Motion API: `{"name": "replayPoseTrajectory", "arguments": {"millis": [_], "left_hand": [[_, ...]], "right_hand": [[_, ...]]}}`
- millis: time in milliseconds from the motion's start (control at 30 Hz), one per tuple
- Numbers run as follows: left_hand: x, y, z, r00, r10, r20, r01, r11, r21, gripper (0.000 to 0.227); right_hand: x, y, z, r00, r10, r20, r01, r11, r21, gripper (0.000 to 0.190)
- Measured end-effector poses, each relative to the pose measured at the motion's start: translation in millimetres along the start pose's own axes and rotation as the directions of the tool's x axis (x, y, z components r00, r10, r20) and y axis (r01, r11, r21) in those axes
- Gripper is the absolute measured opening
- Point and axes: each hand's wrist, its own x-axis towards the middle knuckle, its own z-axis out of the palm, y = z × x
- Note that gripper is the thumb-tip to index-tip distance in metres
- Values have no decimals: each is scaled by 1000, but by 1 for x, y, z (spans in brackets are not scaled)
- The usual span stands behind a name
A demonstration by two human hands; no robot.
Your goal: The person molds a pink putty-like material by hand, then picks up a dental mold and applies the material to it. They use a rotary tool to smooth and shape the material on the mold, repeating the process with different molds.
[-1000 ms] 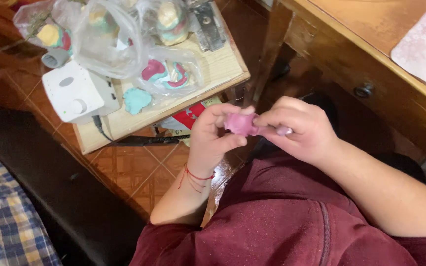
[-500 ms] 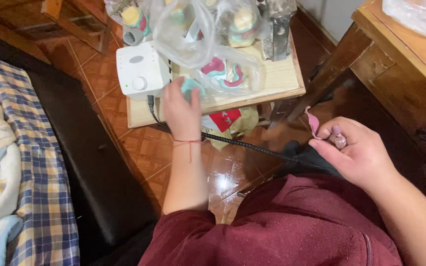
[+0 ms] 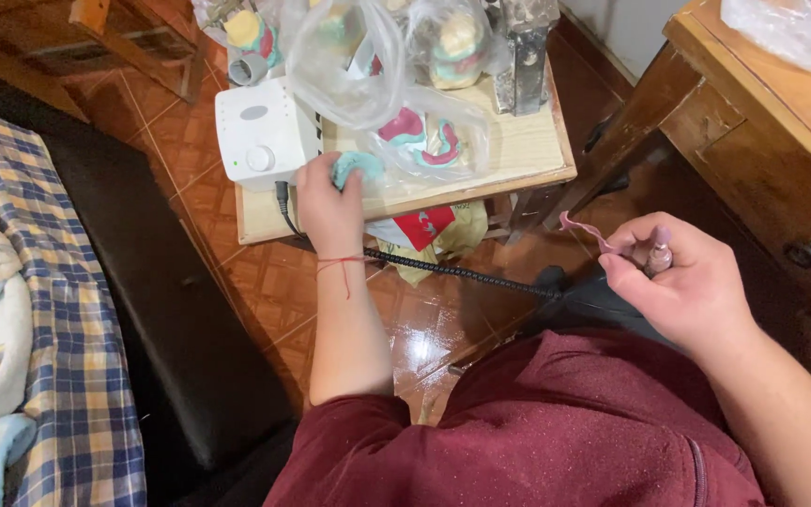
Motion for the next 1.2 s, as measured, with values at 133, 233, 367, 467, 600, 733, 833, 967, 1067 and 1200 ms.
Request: {"name": "replayPoseTrajectory", "arguments": {"millis": [133,233,367,467,600,733,833,967,1067,1200], "left_hand": [[-16,36,-7,997,-6,-81,-34,878,-478,24],[-39,68,5,979,-139,149,203,586,-784,28],[-81,124,20,811,131,571,538,215,-815,57],[-106,147,38,694,360,623,611,163,-775,80],[-127,155,49,566,565,600,610,203,-766,85],[-127,162,45,584,588,560,500,284,-818,82],[-126,164,39,589,579,564,485,304,-820,81],[-125,170,28,605,560,566,476,316,-821,75],[-124,177,20,633,556,538,434,321,-842,63],[-124,184,15,685,542,486,323,372,-870,44]], "right_hand": [[2,-11,0,996,-86,-39,87,995,40,4],[2,-9,4,986,-159,-49,163,983,90,4],[3,-1,12,989,-149,-17,144,909,392,11],[4,-5,15,987,-157,-32,149,826,544,12],[5,-18,10,994,-94,-56,110,835,540,11],[2,-18,6,994,-14,-113,72,843,533,16],[1,-20,5,991,-8,-135,74,869,489,14],[-2,-12,3,988,36,-153,33,905,425,13],[-1,-12,2,988,58,-141,-1,927,376,10],[-1,-16,-1,989,66,-135,-16,939,344,10]]}}
